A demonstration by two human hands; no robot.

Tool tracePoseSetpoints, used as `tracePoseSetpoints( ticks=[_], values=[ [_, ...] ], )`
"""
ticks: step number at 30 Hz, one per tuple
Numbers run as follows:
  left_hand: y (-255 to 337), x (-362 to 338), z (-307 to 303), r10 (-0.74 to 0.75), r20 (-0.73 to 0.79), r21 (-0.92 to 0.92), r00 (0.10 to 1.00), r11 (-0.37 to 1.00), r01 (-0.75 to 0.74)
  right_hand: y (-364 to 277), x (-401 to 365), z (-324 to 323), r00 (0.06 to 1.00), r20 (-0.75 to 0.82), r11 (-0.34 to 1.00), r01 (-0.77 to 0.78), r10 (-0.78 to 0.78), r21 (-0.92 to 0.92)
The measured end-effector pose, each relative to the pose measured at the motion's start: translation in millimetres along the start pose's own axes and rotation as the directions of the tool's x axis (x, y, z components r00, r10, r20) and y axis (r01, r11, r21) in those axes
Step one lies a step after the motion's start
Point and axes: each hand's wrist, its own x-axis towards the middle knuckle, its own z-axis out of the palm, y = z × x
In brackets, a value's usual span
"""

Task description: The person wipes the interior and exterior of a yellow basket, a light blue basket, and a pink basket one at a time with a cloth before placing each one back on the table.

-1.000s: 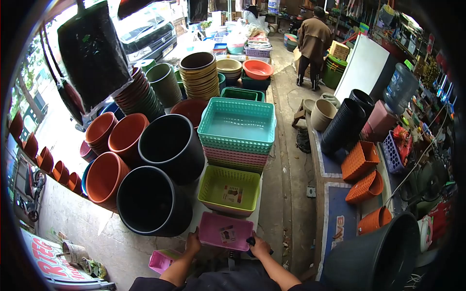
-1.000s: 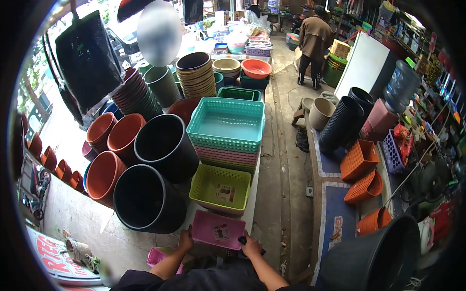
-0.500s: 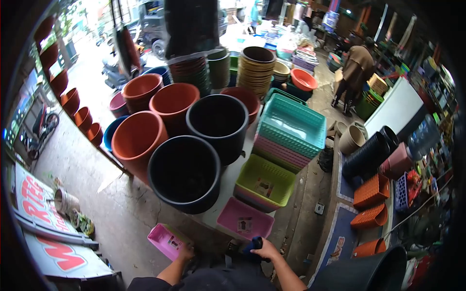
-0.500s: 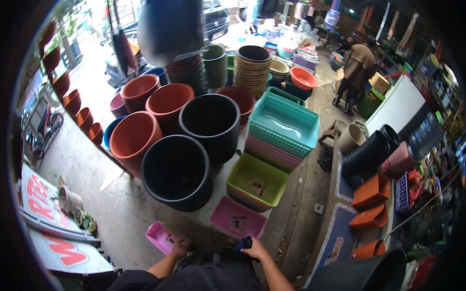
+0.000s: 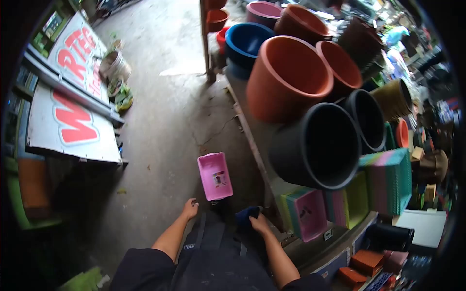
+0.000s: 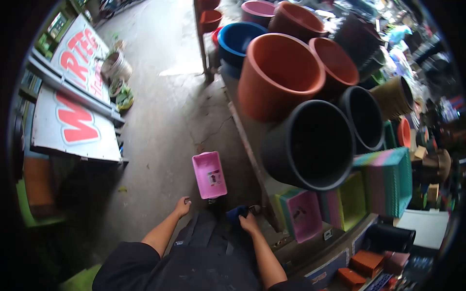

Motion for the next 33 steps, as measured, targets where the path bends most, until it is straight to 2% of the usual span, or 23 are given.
tracePoseSetpoints(
  ticks=[2,5,7,9,11,12,14,15,17,18,20,24,26,29,30,31,33],
  values=[
    [-15.5,10.1,-3.3,-0.134,0.024,-0.069,0.991,0.988,0.135,6.6,34.2,37.8,0.996,0.071,0.997,-0.042,0.047,-0.07],
    [-31.7,34.0,5.1,-0.21,0.107,-0.163,0.972,0.96,0.226,33.2,102.1,90.9,0.98,0.172,0.982,-0.071,0.102,-0.176],
    [-47.3,53.2,21.4,-0.159,0.134,-0.196,0.978,0.963,0.184,35.3,140.0,114.3,0.97,0.201,0.976,-0.099,0.138,-0.194],
    [-39.5,66.2,30.9,-0.131,0.164,-0.217,0.978,0.962,0.165,49.4,178.4,135.0,0.987,0.128,0.95,-0.05,0.093,-0.308],
    [-39.1,82.0,48.8,-0.147,0.156,-0.233,0.977,0.955,0.181,39.9,190.0,153.9,0.987,-0.163,0.802,-0.099,0.002,-0.59],
    [-38.1,88.5,57.1,-0.143,0.138,-0.256,0.98,0.951,0.175,32.4,197.0,154.7,0.987,-0.158,0.799,-0.108,0.017,-0.591],
    [-23.3,93.6,60.8,-0.141,0.194,-0.311,0.971,0.93,0.197,26.1,207.6,152.0,0.987,-0.02,0.744,-0.131,0.156,-0.655],
    [-17.4,93.0,60.1,-0.123,0.239,-0.368,0.963,0.907,0.207,27.9,207.1,154.2,0.986,-0.017,0.74,-0.136,0.166,-0.659],
    [-24.1,96.9,68.6,-0.102,0.252,-0.444,0.962,0.871,0.209,24.3,207.7,156.0,0.986,-0.115,0.805,-0.165,0.12,-0.571],
    [-23.5,97.6,70.1,-0.135,0.218,-0.387,0.966,0.897,0.213,20.4,207.0,156.0,0.986,-0.117,0.803,-0.164,0.118,-0.573],
    [-23.3,100.6,73.3,-0.153,0.181,-0.33,0.971,0.921,0.207,13.7,204.0,155.9,0.969,-0.16,0.873,-0.239,0.187,-0.425],
    [-23.2,98.9,69.9,-0.152,0.14,-0.27,0.978,0.945,0.186,11.0,197.6,158.0,0.968,-0.195,0.877,-0.229,0.159,-0.421],
    [-19.3,93.3,65.3,-0.137,0.122,-0.221,0.983,0.962,0.161,12.0,188.0,156.7,0.974,-0.225,0.872,-0.131,0.024,-0.471],
    [-20.3,85.0,60.2,-0.049,0.01,-0.262,0.999,0.964,0.05,-9.5,165.0,139.9,0.976,-0.216,0.875,-0.105,0.0,-0.472],
    [-17.3,81.7,57.3,-0.013,-0.013,-0.278,1.0,0.961,0.008,-14.0,154.8,133.4,0.973,-0.224,0.882,-0.059,-0.054,-0.468],
    [-10.9,76.0,49.7,0.076,-0.078,-0.226,0.994,0.97,-0.092,-20.9,142.0,125.4,0.976,-0.211,0.892,-0.049,-0.052,-0.449],
    [-1.6,72.9,33.6,0.141,-0.07,-0.217,0.988,0.964,-0.153,-33.0,113.2,108.5,0.976,-0.201,0.917,-0.009,-0.078,-0.399]
  ],
)
